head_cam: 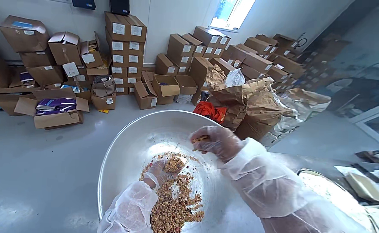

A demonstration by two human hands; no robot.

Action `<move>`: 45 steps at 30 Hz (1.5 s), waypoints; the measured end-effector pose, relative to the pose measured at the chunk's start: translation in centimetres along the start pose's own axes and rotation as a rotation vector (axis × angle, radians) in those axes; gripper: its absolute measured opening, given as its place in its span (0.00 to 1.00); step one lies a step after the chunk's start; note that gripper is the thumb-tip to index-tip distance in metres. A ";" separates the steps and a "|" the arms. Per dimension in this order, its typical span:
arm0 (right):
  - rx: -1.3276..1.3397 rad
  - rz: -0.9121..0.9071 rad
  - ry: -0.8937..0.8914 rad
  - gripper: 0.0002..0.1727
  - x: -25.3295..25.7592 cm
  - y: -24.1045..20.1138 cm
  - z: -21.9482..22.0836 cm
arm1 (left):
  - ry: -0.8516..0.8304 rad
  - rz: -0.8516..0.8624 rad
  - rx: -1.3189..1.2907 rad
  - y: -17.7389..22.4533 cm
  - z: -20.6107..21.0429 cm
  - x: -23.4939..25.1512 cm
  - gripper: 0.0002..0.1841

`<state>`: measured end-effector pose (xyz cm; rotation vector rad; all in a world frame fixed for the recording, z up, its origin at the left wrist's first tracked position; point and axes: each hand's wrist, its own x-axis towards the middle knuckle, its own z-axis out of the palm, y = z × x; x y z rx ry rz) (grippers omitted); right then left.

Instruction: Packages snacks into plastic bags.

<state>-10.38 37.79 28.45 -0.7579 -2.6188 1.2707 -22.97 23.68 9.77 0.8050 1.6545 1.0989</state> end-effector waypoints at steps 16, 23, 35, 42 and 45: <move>-0.024 0.155 -0.110 0.41 -2.4 6.3 2.7 | -0.043 0.003 -0.043 -0.7 0.2 -0.9 0.36; 0.403 0.117 0.270 0.05 -2.8 8.1 7.1 | -0.108 0.020 -0.040 2.0 2.1 -2.1 0.32; 0.108 -0.061 0.437 0.11 -5.5 7.6 9.9 | 1.046 1.068 0.509 2.2 4.5 -1.6 0.06; 0.111 0.004 0.303 0.13 -5.5 6.9 9.9 | 1.083 1.069 0.462 1.2 4.2 -1.3 0.12; 0.246 0.089 0.277 0.11 -5.6 6.4 9.7 | 1.094 1.084 0.468 1.3 4.3 -1.5 0.13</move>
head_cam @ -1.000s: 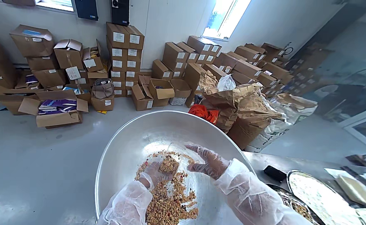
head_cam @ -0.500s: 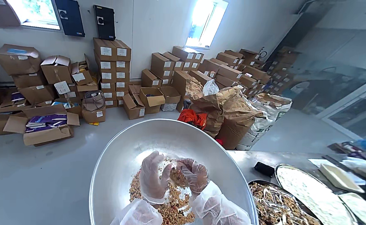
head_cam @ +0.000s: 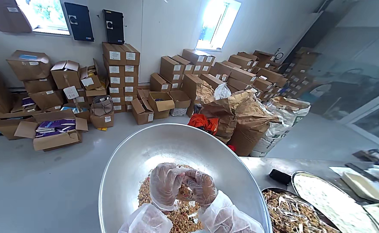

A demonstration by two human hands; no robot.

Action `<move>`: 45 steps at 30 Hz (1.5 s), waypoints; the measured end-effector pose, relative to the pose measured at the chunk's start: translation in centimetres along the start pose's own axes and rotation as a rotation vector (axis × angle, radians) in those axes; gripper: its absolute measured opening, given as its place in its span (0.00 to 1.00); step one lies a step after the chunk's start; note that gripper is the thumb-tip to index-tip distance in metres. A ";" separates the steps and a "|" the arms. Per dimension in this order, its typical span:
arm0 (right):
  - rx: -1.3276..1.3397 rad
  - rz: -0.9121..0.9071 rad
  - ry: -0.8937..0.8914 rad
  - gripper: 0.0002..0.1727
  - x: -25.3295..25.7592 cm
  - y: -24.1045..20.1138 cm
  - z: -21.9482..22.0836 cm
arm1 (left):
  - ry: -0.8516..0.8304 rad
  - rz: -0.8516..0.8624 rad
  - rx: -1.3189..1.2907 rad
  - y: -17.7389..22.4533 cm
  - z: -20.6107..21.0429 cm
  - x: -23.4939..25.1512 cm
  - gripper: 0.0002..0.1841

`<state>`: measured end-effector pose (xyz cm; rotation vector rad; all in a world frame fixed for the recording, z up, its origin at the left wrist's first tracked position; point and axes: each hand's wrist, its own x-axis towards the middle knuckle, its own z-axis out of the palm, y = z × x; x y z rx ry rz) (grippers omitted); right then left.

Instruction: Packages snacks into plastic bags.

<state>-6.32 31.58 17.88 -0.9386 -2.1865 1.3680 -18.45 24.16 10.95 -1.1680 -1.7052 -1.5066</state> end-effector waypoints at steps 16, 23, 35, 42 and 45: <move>-0.090 -0.119 -0.040 0.11 -0.3 -0.1 -0.6 | -0.068 0.176 0.082 0.5 -0.2 0.5 0.11; -0.046 -0.140 -0.028 0.11 0.1 1.2 0.3 | -0.140 0.102 0.035 -0.3 -0.3 0.4 0.13; -0.169 -0.051 -0.041 0.14 -0.4 0.4 0.6 | -0.033 -0.497 -0.335 -0.5 -4.0 3.4 0.10; -0.074 -0.003 -0.016 0.13 -0.7 0.2 0.9 | -0.049 -0.154 -0.053 -0.2 -6.0 3.0 0.08; -0.088 -0.044 -0.004 0.12 -1.0 -0.2 1.0 | -0.114 -0.014 0.097 1.0 -4.2 1.6 0.17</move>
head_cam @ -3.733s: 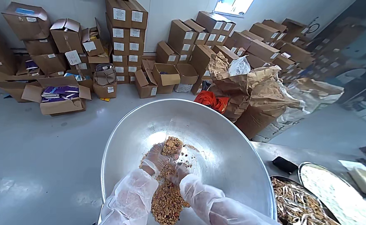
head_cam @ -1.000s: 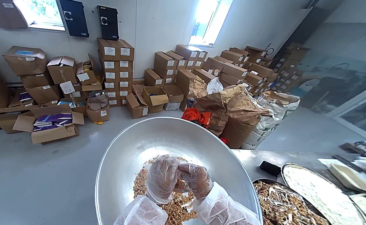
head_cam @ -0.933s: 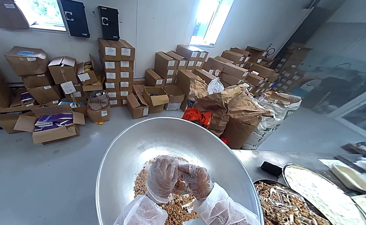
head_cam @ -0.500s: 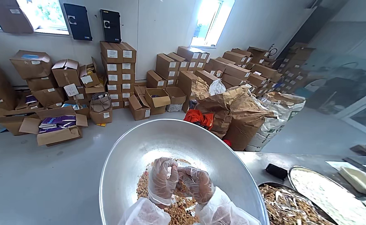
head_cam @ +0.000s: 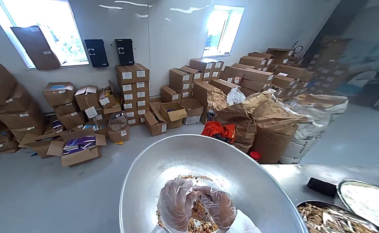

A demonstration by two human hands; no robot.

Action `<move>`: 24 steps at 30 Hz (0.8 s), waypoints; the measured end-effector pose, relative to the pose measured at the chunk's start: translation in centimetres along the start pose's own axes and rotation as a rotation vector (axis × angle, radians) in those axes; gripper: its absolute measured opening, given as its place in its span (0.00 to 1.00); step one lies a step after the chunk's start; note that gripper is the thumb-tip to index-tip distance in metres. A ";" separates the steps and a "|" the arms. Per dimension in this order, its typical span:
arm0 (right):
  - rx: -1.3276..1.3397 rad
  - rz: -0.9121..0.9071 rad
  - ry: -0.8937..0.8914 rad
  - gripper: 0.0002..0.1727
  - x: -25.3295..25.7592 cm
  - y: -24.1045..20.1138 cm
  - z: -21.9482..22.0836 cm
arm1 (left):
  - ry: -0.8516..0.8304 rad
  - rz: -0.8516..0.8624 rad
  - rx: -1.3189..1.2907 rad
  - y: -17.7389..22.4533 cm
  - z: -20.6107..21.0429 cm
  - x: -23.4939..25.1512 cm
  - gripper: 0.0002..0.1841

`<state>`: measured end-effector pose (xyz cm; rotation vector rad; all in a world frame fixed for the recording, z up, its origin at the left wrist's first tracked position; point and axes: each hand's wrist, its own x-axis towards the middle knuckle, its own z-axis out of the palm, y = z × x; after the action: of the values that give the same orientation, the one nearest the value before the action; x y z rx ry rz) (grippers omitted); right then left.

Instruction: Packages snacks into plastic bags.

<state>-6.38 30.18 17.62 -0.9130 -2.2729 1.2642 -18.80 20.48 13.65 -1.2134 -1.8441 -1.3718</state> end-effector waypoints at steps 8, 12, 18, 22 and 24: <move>-0.033 -0.056 -0.009 0.13 -0.7 0.2 -0.2 | 0.003 0.021 0.115 0.7 1.1 -0.2 0.08; -0.024 0.000 -0.040 0.13 -0.6 0.1 -0.3 | -0.010 -0.076 -0.016 0.7 1.0 -0.7 0.08; -0.048 0.075 -0.019 0.15 -0.9 0.5 -0.2 | 0.049 -0.366 -0.253 -0.2 -2.6 0.6 0.09; 0.101 0.053 0.118 0.13 -1.3 1.9 -1.4 | 0.255 -0.688 -0.051 -5.3 -12.0 3.3 0.14; 0.147 0.033 0.155 0.13 -1.4 1.9 -2.4 | 0.316 -0.688 0.137 -11.2 -16.2 1.2 0.15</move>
<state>-3.23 31.35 17.22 -0.9634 -2.0253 1.3070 -30.75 4.85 15.04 -0.2537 -2.1573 -1.6240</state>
